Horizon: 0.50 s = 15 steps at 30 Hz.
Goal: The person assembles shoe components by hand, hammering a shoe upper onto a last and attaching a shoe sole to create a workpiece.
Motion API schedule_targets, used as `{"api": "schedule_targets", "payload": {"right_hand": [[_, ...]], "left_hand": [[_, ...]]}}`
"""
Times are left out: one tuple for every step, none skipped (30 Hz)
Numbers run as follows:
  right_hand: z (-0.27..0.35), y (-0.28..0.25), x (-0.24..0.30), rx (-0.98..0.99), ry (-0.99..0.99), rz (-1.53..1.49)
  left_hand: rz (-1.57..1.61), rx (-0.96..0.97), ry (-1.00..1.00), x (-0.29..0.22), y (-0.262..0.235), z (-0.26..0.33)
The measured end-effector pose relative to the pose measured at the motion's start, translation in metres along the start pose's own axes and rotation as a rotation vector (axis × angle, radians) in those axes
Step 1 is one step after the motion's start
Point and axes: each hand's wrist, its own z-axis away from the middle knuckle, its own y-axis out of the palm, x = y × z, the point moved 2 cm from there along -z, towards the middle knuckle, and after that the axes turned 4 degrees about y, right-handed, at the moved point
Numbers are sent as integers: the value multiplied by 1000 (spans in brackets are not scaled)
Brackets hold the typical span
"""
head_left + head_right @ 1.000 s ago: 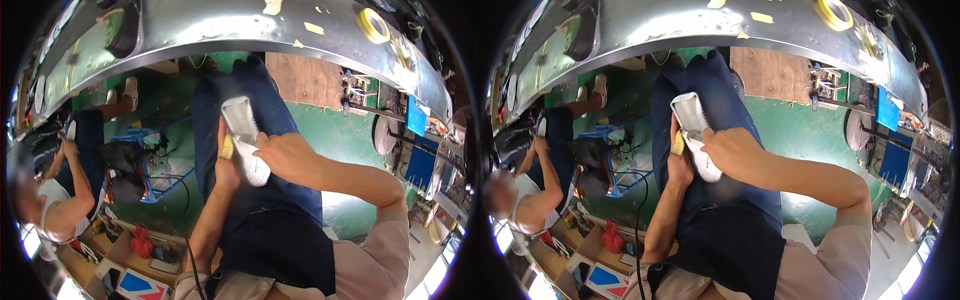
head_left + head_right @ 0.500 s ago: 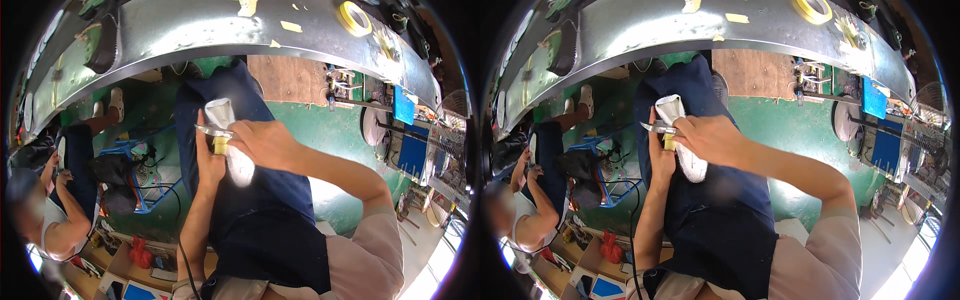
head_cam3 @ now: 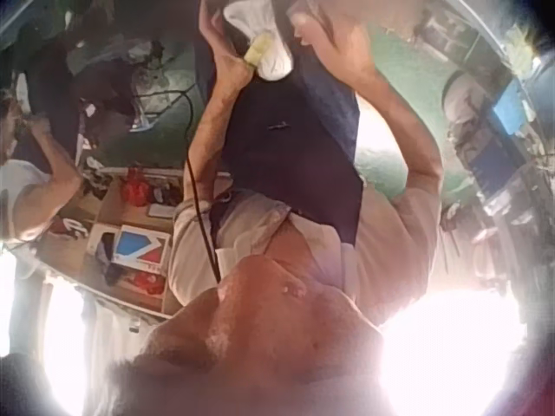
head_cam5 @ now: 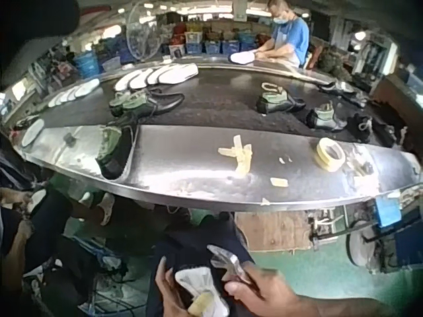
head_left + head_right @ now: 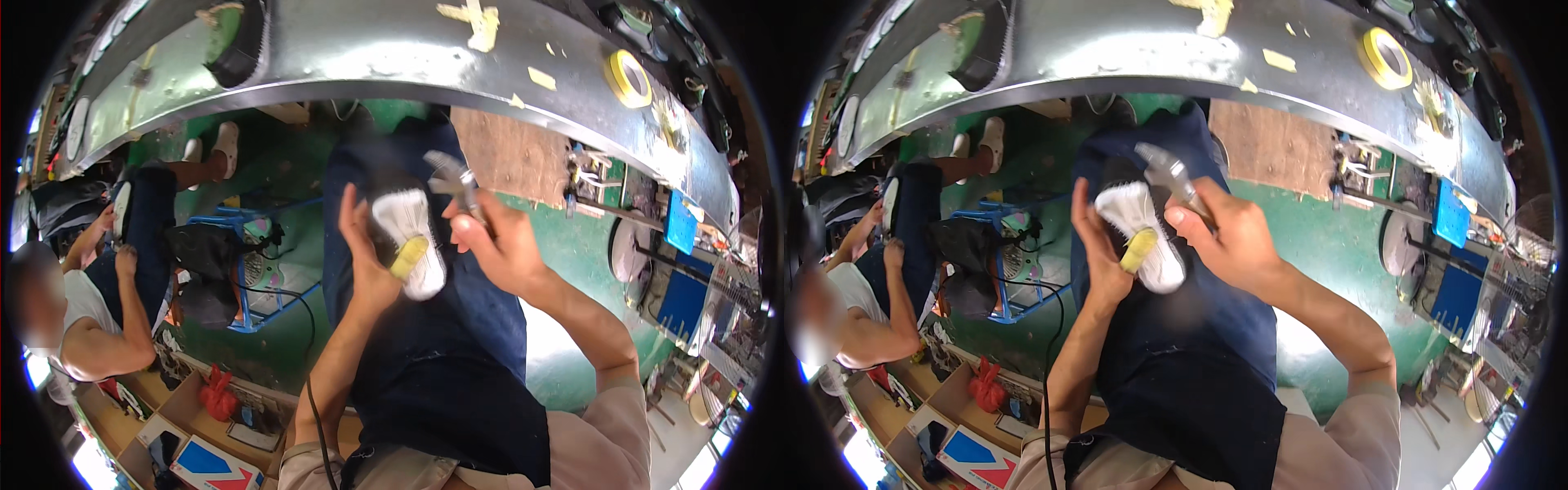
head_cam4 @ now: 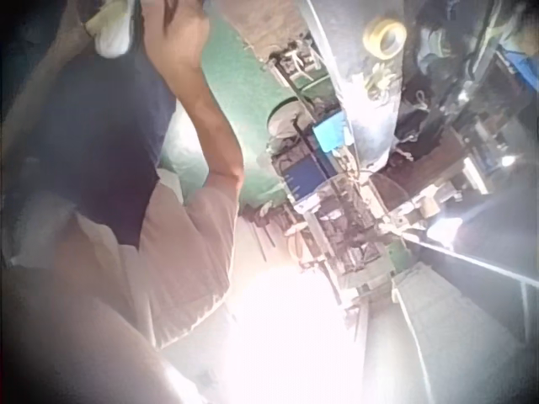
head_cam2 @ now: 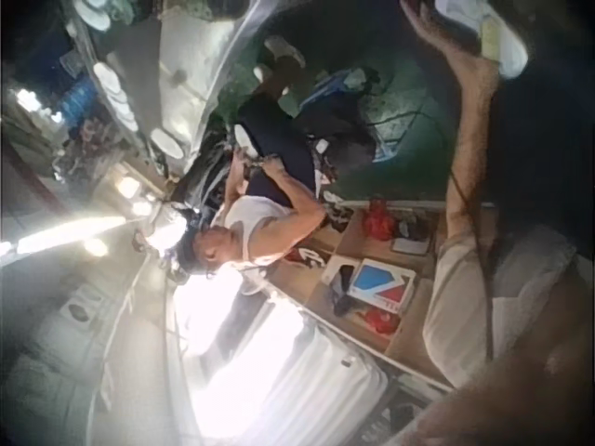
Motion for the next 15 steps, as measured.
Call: {"api": "schedule_targets", "payload": {"right_hand": [[11, -15, 14, 15, -8, -113], [13, -23, 23, 37, -33, -232], [21, -20, 28, 41, -62, -381], [24, -23, 31, 87, -82, -291], [29, -18, 28, 96, 0, -211], [35, -13, 23, 106, 80, -133], [41, -6, 22, 118, 70, -142], [52, -1, 16, 146, 183, -269], [57, 3, 10, 174, 295, -395], [65, 5, 7, 194, 309, -405], [76, 7, 4, 247, 341, -406], [80, 7, -1, 294, 363, -402], [84, 10, -5, 347, 315, -395], [83, 11, -7, 368, 312, -398], [78, 7, -9, 296, 375, -368]], "left_hand": [[115, -33, 42, -23, 11, 0], [-2, -39, 219, -27, 12, 3], [-191, 48, 306, -31, 7, 8], [-376, 138, 400, -37, 2, 12], [-554, 179, 462, -44, 2, 19], [-558, 166, 365, -40, 4, 33], [-233, 2, 119, -37, 9, 60], [106, -157, -131, -34, 19, 75], [298, -163, -464, -27, 11, 79], [485, -179, -809, -34, 5, 86], [696, -162, -888, -30, 6, 83], [913, -138, -947, -20, 9, 70], [910, -159, -945, -14, 11, 64], [947, -213, -1027, -6, 13, 63], [986, -264, -1107, -1, 14, 64]]}}
